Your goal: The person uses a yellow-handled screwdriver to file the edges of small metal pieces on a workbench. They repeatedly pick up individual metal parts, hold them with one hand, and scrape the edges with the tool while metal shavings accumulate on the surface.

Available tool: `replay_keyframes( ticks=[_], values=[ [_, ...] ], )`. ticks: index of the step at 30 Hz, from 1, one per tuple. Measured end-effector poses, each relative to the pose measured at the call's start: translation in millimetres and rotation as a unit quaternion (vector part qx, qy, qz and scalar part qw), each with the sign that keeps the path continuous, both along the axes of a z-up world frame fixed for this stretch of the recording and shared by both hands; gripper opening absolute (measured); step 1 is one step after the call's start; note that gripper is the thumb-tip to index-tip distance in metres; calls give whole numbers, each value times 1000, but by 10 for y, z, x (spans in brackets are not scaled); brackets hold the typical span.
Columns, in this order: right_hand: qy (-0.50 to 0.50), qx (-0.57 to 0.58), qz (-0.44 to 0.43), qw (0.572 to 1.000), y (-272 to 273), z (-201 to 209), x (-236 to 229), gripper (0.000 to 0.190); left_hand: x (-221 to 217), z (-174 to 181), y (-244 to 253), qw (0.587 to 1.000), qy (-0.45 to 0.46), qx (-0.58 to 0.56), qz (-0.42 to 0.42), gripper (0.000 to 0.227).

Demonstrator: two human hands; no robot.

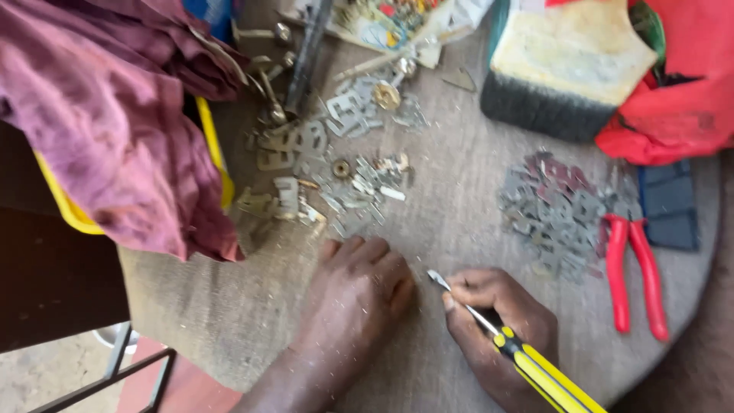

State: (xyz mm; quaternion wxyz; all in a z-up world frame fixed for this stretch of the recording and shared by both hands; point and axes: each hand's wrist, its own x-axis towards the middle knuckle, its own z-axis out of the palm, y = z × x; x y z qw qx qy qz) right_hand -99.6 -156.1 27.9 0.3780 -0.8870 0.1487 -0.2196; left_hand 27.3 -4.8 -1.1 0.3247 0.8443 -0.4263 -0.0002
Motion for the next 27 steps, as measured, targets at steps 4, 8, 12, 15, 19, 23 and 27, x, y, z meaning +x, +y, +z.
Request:
replay_keyframes(
  ticks=[4,8,12,15,19,23,27],
  values=[
    [-34,-10,-2,999,-1,-5,58,6,-25,-15,-32,999,1,-24,-21,22],
    [3,-5,-3,1000,-5,35,69,3,24,-31,-25,1000,-2,2,-6,18],
    [9,-6,-2,1000,-21,-7,136,6,47,7,-18,1000,-23,-2,-4,17],
    [-5,15,-2,1000,5,41,16,2,17,-14,-26,999,-21,-21,-12,23],
    [-10,-16,7,1000,-1,45,9,7,-40,-27,-29,999,-2,-20,-31,19],
    [-39,-7,15,999,5,-8,162,6,94,11,-2,1000,-19,-1,-9,25],
    [33,-28,-2,999,18,111,17,4,30,59,-13,1000,7,4,-19,15]
  ],
)
